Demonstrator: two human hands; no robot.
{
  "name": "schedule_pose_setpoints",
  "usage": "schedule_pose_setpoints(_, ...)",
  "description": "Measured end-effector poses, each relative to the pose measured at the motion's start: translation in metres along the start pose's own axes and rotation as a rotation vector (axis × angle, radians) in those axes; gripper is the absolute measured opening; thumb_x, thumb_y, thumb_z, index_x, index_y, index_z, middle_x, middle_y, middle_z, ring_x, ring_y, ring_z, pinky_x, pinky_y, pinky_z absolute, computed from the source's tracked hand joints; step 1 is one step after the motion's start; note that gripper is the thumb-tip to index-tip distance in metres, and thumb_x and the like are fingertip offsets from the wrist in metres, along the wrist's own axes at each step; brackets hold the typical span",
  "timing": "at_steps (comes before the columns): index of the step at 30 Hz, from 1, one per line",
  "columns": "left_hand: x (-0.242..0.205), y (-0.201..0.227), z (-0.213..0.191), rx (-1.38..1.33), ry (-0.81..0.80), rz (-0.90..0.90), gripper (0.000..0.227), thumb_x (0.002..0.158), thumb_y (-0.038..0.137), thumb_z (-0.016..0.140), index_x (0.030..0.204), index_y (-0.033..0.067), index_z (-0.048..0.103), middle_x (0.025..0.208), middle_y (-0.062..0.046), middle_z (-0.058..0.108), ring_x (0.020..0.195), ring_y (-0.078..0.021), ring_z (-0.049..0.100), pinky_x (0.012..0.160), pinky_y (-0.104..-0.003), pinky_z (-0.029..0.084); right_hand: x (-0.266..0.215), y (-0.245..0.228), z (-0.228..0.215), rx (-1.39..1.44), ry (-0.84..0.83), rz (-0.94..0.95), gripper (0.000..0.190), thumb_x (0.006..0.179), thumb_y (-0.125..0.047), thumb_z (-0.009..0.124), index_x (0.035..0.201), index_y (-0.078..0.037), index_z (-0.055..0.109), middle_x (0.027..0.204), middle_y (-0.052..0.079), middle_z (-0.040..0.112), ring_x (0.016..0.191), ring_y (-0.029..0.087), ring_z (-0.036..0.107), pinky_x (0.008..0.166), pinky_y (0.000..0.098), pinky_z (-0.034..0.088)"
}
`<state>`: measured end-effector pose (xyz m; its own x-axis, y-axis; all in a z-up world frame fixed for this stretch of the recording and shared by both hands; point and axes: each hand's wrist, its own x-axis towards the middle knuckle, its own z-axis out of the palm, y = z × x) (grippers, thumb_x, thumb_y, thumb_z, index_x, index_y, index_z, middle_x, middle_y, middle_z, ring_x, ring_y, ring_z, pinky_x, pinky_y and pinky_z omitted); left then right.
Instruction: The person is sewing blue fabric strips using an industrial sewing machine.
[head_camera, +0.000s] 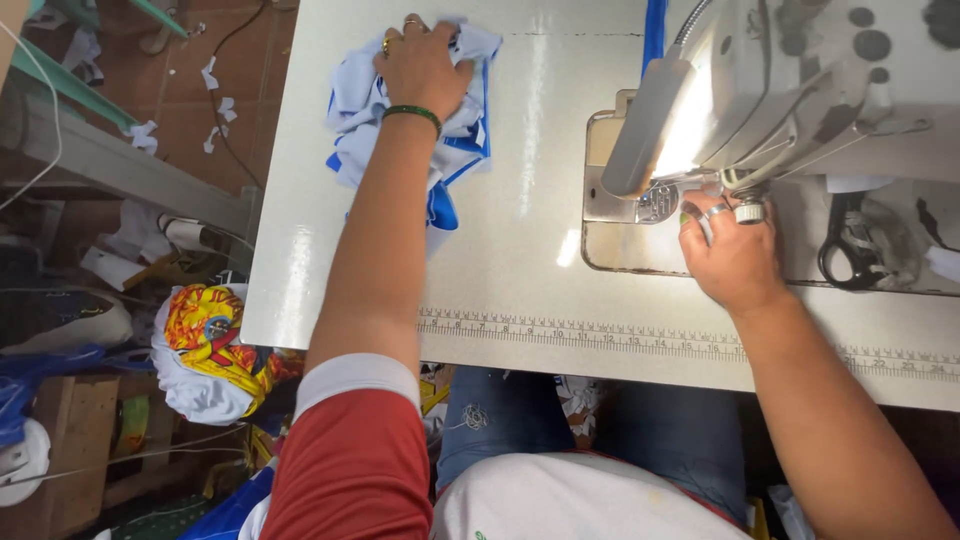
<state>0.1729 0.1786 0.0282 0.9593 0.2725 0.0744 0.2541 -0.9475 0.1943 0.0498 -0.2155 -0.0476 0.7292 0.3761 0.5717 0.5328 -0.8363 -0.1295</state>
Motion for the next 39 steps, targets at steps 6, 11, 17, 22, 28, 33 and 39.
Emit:
schedule_pose_setpoints(6,-0.014,-0.018,-0.045,-0.263,0.295,0.475,0.017,0.080,0.012,0.069,0.094,0.0198,0.071,0.102,-0.007,0.060,0.093,-0.0323,0.049,0.071,-0.043,0.043,-0.001,0.000,-0.002,0.003,-0.078,0.077,0.025,0.092,-0.018,0.059,0.113,-0.011,0.070,0.056,0.010,0.058,0.065,0.037,0.059,0.116,0.0451,0.031)
schedule_pose_setpoints(11,-0.077,-0.028,-0.101,-0.300,0.114,0.536,0.030,0.083,0.007,0.064,0.113,0.0092,0.063,0.105,-0.010,0.067,0.044,-0.0148,0.044,0.041,-0.032,0.040,0.009,-0.010,-0.013,0.082,0.073,-0.056,0.020,0.085,-0.007,0.063,0.103,-0.005,0.070,0.111,0.020,0.067,0.108,0.039,0.055,0.096,0.0454,0.043)
schedule_pose_setpoints(17,-0.188,-0.025,-0.078,-0.057,-0.235,0.158,0.074,0.086,0.041,0.065,0.147,0.0237,0.027,0.154,-0.012,0.001,0.137,-0.0464,-0.005,0.099,-0.074,0.019,0.003,-0.002,-0.008,0.069,0.037,-0.066,0.021,0.086,-0.007,0.062,0.104,-0.003,0.072,0.102,0.015,0.069,0.103,0.034,0.058,0.104,0.0442,0.039)
schedule_pose_setpoints(22,-0.166,-0.069,-0.034,-0.084,-0.083,0.288,0.078,0.082,0.048,0.071,0.146,0.0270,0.033,0.153,-0.011,0.005,0.138,-0.0430,-0.005,0.103,-0.073,0.011,-0.001,-0.001,-0.007,0.083,0.049,-0.065,0.021,0.084,-0.003,0.061,0.102,-0.004,0.071,0.105,0.012,0.064,0.100,0.034,0.053,0.087,0.0447,0.046)
schedule_pose_setpoints(28,-0.175,-0.055,-0.057,-0.142,0.079,0.355,0.074,0.074,0.042,0.083,0.129,0.0193,0.040,0.149,-0.012,0.021,0.139,-0.0394,0.008,0.105,-0.068,0.012,0.006,-0.002,-0.011,0.096,0.041,-0.055,0.021,0.084,-0.004,0.061,0.102,-0.002,0.071,0.103,0.015,0.063,0.097,0.034,0.053,0.085,0.0450,0.046)
schedule_pose_setpoints(33,-0.164,-0.064,-0.041,-0.227,0.423,0.436,0.008,0.085,0.010,0.062,0.078,0.0130,0.063,0.119,-0.004,0.061,0.110,-0.0311,0.054,0.101,-0.060,0.027,0.007,-0.004,-0.012,0.108,0.037,-0.051,0.020,0.083,-0.004,0.061,0.100,-0.003,0.071,0.100,0.014,0.064,0.097,0.036,0.051,0.088,0.0453,0.044)
schedule_pose_setpoints(39,-0.216,-0.023,-0.134,-0.624,0.457,0.491,0.005,0.098,0.008,0.047,0.094,0.0086,0.051,0.078,-0.004,0.056,0.068,-0.0155,0.055,0.056,-0.029,0.043,0.004,-0.001,-0.008,0.094,0.054,-0.058,0.020,0.082,-0.005,0.062,0.099,-0.004,0.073,0.098,0.013,0.067,0.094,0.035,0.055,0.089,0.0444,0.044)
